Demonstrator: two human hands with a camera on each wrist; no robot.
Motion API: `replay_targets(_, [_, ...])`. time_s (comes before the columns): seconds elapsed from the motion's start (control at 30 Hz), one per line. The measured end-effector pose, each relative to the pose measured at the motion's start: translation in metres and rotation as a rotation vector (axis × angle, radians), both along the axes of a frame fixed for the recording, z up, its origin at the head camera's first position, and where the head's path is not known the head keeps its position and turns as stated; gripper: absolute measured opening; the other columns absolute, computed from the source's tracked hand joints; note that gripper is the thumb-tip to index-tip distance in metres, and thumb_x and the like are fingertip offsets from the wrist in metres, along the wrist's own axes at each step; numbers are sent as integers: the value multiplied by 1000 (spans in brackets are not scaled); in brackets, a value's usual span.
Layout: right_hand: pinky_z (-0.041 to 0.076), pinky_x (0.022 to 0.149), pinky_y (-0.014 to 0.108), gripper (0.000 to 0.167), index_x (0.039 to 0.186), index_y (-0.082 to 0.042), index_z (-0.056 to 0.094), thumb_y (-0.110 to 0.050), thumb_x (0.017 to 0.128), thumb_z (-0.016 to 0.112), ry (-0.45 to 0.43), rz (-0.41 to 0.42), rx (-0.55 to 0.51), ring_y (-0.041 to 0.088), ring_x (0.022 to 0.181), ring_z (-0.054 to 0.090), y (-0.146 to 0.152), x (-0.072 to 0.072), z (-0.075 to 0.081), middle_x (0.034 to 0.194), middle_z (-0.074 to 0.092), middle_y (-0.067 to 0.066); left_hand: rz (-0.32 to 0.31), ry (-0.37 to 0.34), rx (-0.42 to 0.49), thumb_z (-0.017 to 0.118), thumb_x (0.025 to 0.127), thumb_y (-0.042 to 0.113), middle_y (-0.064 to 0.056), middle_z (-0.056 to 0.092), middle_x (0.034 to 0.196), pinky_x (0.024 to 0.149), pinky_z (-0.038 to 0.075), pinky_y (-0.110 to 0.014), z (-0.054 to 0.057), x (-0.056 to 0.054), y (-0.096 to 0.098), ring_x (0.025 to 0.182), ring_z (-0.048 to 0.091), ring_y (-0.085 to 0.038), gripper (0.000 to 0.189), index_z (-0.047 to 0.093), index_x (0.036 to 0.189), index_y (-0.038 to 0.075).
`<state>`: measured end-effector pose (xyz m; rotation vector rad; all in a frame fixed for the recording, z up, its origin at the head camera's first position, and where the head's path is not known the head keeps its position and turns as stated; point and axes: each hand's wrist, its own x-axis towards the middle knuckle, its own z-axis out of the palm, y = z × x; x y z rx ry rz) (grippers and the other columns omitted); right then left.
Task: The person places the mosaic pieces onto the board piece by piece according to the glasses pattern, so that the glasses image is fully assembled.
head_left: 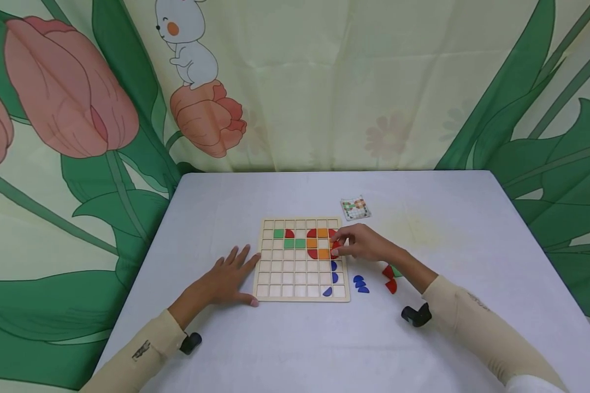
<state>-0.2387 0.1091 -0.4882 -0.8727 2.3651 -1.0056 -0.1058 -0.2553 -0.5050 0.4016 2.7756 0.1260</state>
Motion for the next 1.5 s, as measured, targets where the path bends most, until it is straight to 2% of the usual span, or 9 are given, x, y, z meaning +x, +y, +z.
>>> replay_targets(0.33, [49,68,27,32,123,-9,72,-15,92,73,-51,33,-53,19,85,57,-45,-15,-1,99,67,2,-1,-6,-5,69,73,77,-17,13,168,114,26,-69,-2,-2,0,153,12,-47,115,23,161,21])
replay_targets(0.63, [55,79,28,25,116,-9,70,-14,91,74,-50,38,-94,21,96,62,-86,-23,3,95,67,3,-7,-11,-14,69,73,77,-17,14,168,114,27,-68,-1,-4,0,153,13,-48,114,24,161,20])
replay_targets(0.8, [52,77,26,25,114,-9,71,-18,91,74,-47,22,-107,18,91,59,-105,-26,1,91,67,2,-6,-16,-17,70,72,77,-17,15,168,113,28,-69,-1,-3,-1,152,14,-48,115,24,161,20])
replay_targets(1.07, [55,64,24,28,119,-5,71,-13,91,72,-71,22,-113,14,68,60,-132,-31,-3,90,70,5,-6,-28,-26,68,73,78,-17,12,169,114,27,-69,0,-4,-3,153,12,-48,115,22,161,21])
replay_targets(1.3, [51,64,23,23,112,-6,73,-14,90,74,-40,32,-82,13,69,58,-151,-36,-11,86,71,4,-1,-21,-18,69,72,78,-17,13,168,114,27,-69,0,-4,-2,153,13,-48,116,22,161,21])
replay_targets(1.5, [48,65,21,22,111,-8,74,-17,90,75,19,19,-14,11,70,57,-163,-37,-19,82,69,1,-4,-30,-18,68,72,79,-15,11,169,114,27,-68,1,-3,-2,153,11,-47,116,20,162,22])
